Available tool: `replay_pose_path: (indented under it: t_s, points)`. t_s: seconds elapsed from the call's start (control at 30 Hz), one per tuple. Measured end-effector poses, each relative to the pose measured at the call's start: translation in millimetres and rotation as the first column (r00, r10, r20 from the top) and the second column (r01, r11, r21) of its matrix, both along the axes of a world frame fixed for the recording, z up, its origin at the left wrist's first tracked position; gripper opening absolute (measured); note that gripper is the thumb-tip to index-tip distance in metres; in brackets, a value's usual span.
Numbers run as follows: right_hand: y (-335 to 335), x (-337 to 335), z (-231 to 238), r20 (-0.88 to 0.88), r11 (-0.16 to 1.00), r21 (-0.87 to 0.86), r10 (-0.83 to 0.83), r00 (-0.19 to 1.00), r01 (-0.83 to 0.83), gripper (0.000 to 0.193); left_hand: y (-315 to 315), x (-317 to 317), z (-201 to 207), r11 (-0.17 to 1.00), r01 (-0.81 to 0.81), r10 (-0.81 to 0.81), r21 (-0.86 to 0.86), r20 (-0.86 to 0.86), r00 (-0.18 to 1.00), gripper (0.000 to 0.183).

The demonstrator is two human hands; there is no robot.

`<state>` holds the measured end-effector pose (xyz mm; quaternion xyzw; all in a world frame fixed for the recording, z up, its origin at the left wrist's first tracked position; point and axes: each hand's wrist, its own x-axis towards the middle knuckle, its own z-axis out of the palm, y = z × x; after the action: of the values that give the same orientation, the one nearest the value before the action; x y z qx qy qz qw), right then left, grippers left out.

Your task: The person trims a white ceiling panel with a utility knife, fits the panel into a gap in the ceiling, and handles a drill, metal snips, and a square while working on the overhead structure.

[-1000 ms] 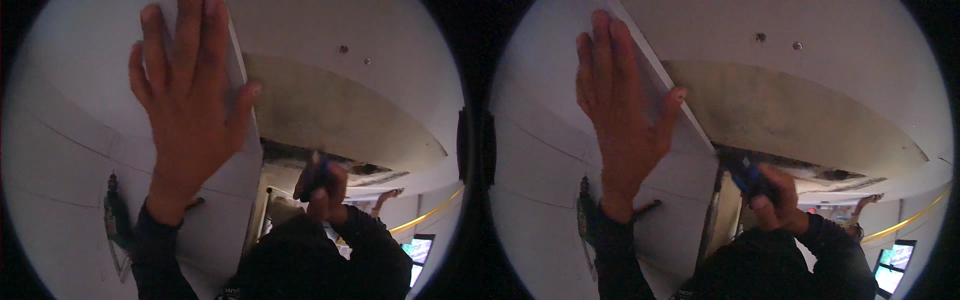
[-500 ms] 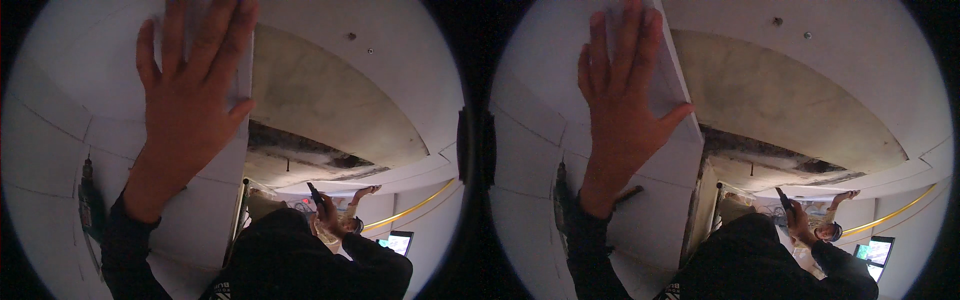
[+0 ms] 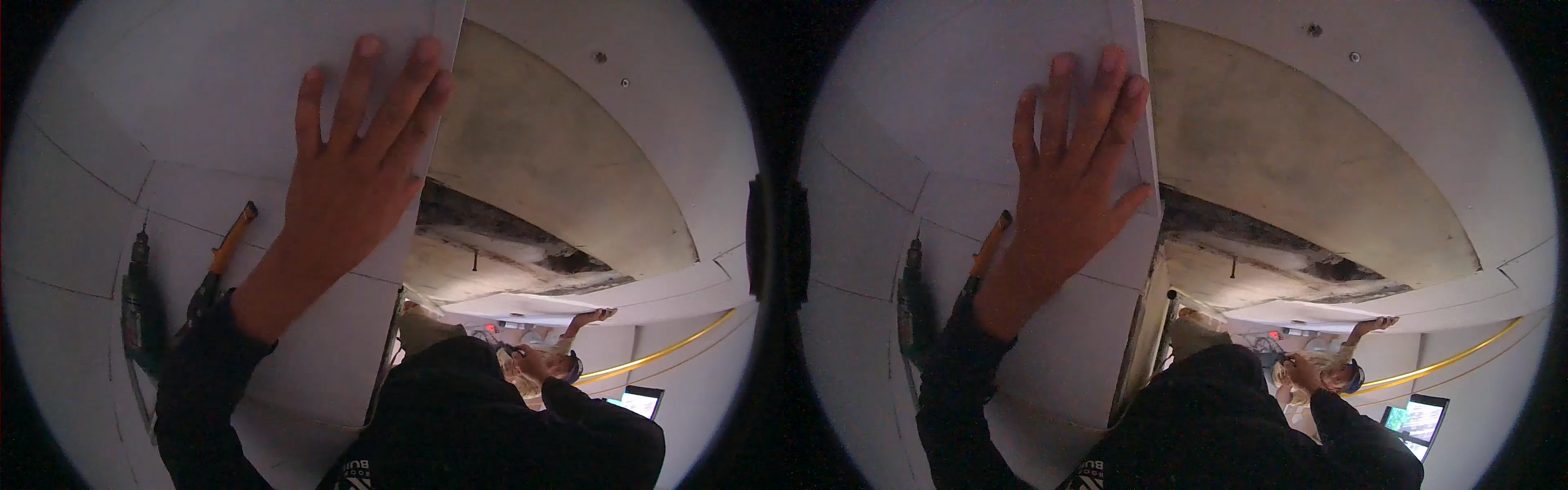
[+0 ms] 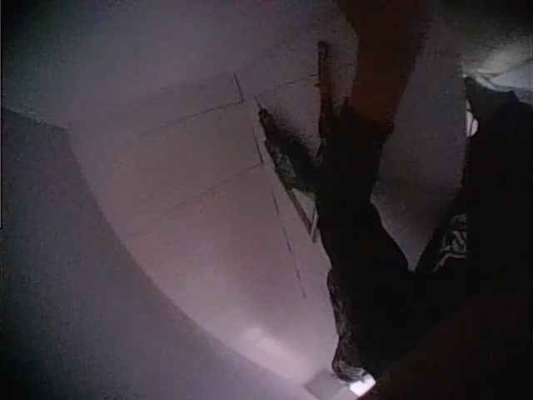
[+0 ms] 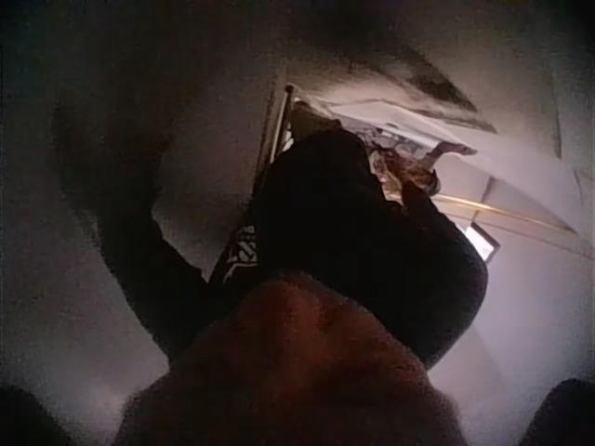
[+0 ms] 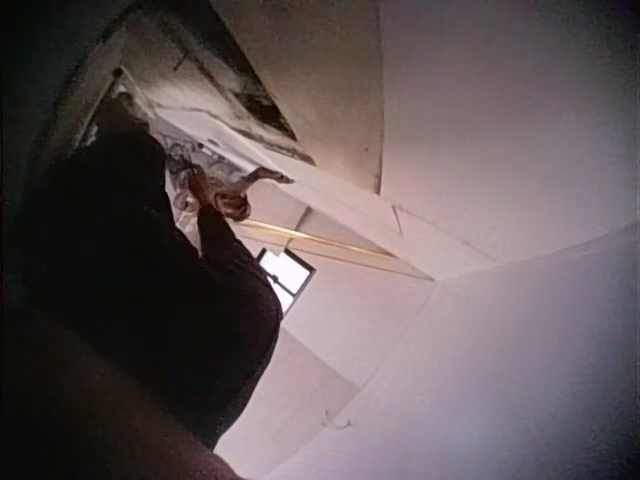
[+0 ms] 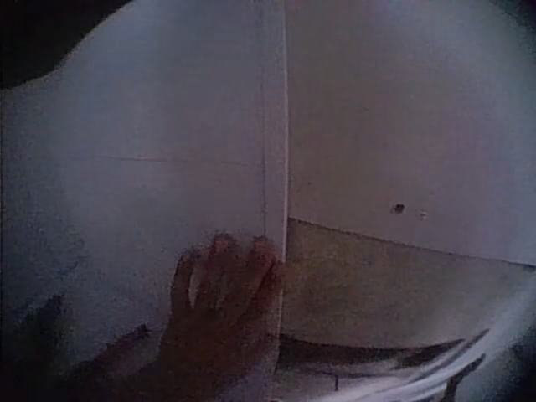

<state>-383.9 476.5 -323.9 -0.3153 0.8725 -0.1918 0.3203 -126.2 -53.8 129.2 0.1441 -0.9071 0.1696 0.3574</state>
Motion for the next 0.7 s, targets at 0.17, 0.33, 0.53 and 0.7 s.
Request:
replay_pose_path:
  t_s: [0.17, 0.33, 0.53, 0.7]
  points:
    - [-17, 8, -11, -0.147, 0.971, 0.235, -0.017, 0.989, 0.052, 0.057, -3, 1, 1, 0.998, -0.016, 0.016, -0.054, 0.012, 1.0, 0.126]
    - [4, -25, -65, -0.11, 0.915, 0.381, 0.19, 0.976, -0.135, 0.058, -5, 11, 3, 0.999, -0.017, 0.017, -0.029, 0.001, 1.0, 0.122]
    - [8, -27, -66, -0.053, 0.858, 0.46, 0.283, 0.958, -0.228, 0.052, 1, -3, -3, 1.0, -0.02, 0.02, -0.02, 0.005, 1.0, 0.115]
    - [-16, -31, -37, 0.002, 0.845, 0.487, 0.252, 0.968, -0.221, 0.049, 2, 11, -1, 1.0, 0.005, -0.005, -0.003, 0.007, 1.0, 0.072]
